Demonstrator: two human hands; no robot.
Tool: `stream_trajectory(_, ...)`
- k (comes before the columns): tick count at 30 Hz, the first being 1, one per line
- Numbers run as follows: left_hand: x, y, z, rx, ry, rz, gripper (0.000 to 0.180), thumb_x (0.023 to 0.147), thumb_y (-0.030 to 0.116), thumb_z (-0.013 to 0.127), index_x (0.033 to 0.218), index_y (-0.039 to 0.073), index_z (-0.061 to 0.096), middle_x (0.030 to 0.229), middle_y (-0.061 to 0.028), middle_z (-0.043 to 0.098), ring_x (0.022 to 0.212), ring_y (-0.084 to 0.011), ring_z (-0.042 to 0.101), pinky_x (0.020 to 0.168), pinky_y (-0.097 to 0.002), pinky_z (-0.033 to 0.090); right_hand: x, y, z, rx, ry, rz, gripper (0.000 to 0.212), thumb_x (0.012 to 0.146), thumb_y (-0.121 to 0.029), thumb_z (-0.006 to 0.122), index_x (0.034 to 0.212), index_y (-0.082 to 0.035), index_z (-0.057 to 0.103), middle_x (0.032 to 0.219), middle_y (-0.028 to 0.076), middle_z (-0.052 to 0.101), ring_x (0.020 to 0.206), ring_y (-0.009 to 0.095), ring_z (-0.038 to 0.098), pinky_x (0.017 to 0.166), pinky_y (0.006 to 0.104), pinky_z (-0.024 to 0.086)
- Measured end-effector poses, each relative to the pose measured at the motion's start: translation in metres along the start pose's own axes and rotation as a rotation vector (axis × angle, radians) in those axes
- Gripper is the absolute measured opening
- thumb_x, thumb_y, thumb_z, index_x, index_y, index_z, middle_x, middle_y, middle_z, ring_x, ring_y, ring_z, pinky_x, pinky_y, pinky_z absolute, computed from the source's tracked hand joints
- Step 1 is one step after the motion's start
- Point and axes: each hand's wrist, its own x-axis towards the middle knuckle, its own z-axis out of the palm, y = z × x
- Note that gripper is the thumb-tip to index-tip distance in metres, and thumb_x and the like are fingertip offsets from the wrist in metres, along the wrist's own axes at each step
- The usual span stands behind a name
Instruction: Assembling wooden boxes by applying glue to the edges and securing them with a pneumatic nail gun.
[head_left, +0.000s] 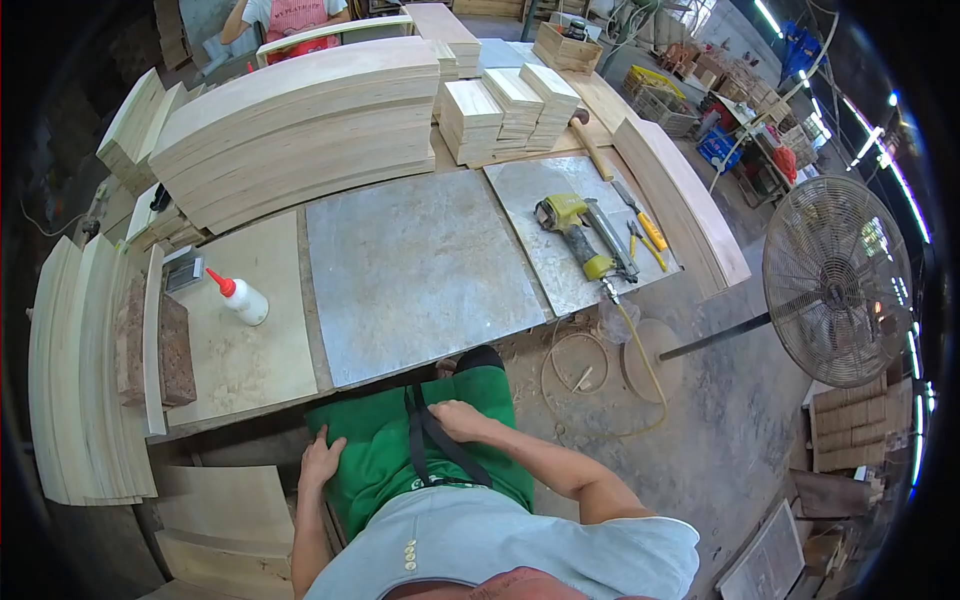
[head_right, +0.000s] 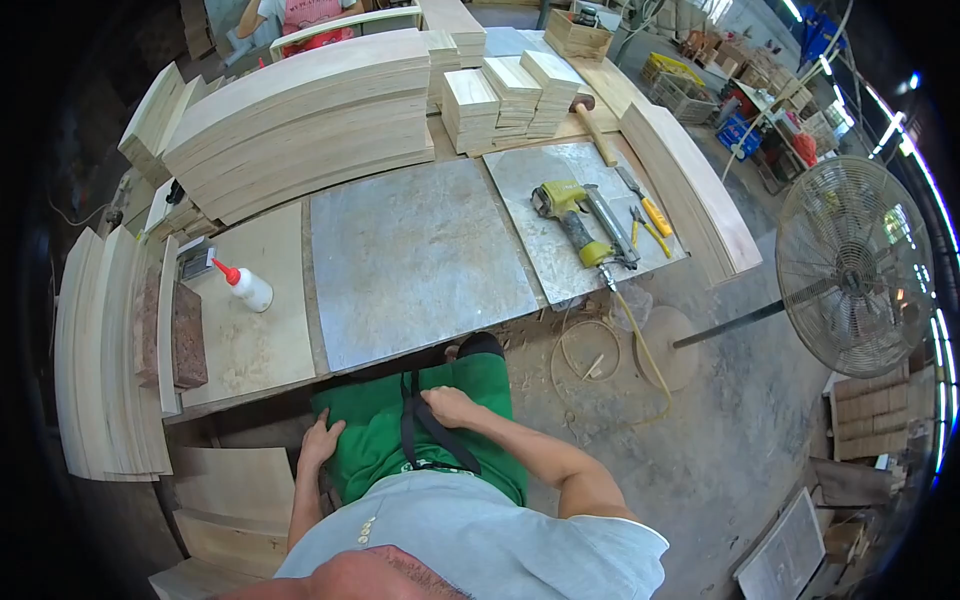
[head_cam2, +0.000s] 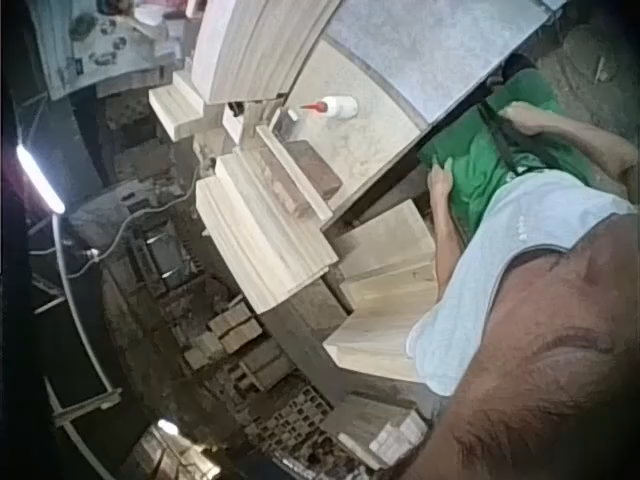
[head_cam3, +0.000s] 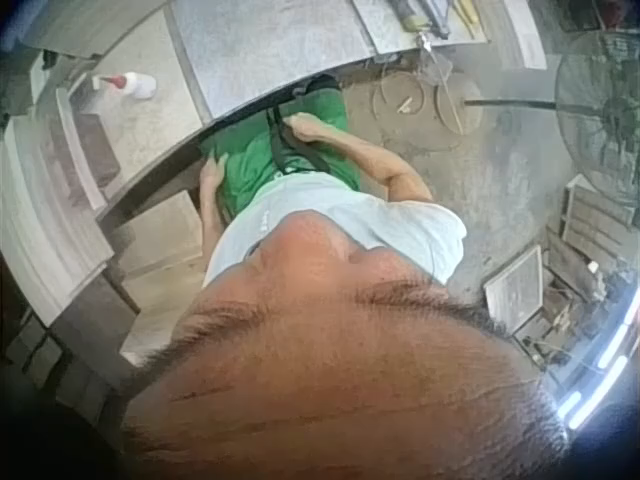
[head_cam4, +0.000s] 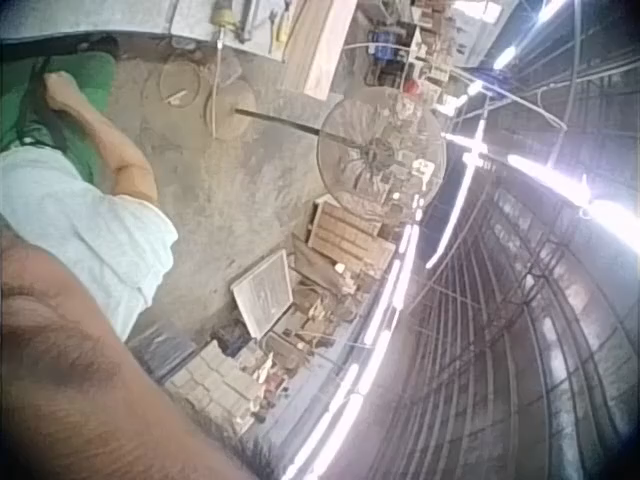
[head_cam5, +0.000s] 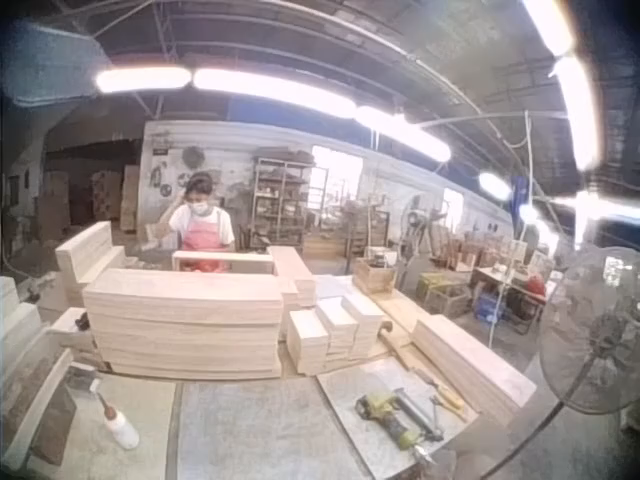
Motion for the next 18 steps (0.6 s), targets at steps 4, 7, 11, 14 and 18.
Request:
stream_trajectory(4, -0.022, 0.020, -0.020, 0.151, -0.002, 0.096, 0.068, 0.084, 0.044, 0.060, 0.136, 0.003, 0.045, 0.124, -0.0295, 0.054, 0.120, -0.0394, 0.051, 0.101, -0.0427, 0.041, -0.007, -0.006, -0.009, 0.135, 0.123, 0.047, 0.026, 0.087, -0.024, 0.055, 0.096, -0.001, 0.063, 0.090, 0.021, 0.066, 0.090, 0.040, 0.062, 0.079, 0.0488, 0.049)
stream_trajectory(7, -0.025, 0.051, -0.025, 0.051, -0.085, 0.226, 0.057, 0.087, 0.034, 0.062, 0.131, 0.001, 0.050, 0.124, -0.0245, 0.057, 0.117, -0.0335, 0.056, 0.098, -0.0383, 0.043, -0.016, 0.000, -0.020, 0.166, 0.140, 0.083, 0.026, 0.088, -0.024, 0.054, 0.096, 0.000, 0.063, 0.091, 0.020, 0.066, 0.090, 0.039, 0.062, 0.079, 0.0480, 0.049)
stream_trajectory(11, -0.029, 0.097, -0.033, -0.277, -0.382, 0.372, 0.053, 0.087, 0.026, 0.065, 0.132, 0.002, 0.050, 0.128, -0.0185, 0.057, 0.113, -0.0252, 0.059, 0.095, -0.0338, 0.046, -0.028, -0.003, -0.030, 0.229, 0.142, 0.153, 0.028, 0.089, -0.024, 0.055, 0.099, 0.000, 0.064, 0.091, 0.019, 0.067, 0.089, 0.039, 0.062, 0.078, 0.0466, 0.049)
stream_trajectory(14, -0.025, 0.137, -0.036, -0.412, -0.491, 0.409, 0.048, 0.090, 0.017, 0.062, 0.133, 0.001, 0.048, 0.127, -0.0142, 0.058, 0.114, -0.0204, 0.057, 0.096, -0.0313, 0.046, -0.035, -0.010, -0.057, 0.379, 0.264, 0.147, 0.026, 0.090, -0.021, 0.055, 0.101, 0.001, 0.064, 0.087, 0.017, 0.067, 0.083, 0.033, 0.066, 0.073, 0.0414, 0.051)
stream_trajectory(18, 0.008, 0.201, -0.040, -0.510, -0.455, 0.536, 0.051, 0.091, 0.013, 0.060, 0.138, 0.000, 0.042, 0.132, -0.0128, 0.053, 0.118, -0.0180, 0.053, 0.098, -0.0308, 0.044, -0.021, 0.002, -0.118, 0.629, 0.520, 0.103, 0.022, 0.092, -0.014, 0.053, 0.102, 0.003, 0.063, 0.083, 0.013, 0.067, 0.075, 0.019, 0.066, 0.067, 0.0320, 0.051)
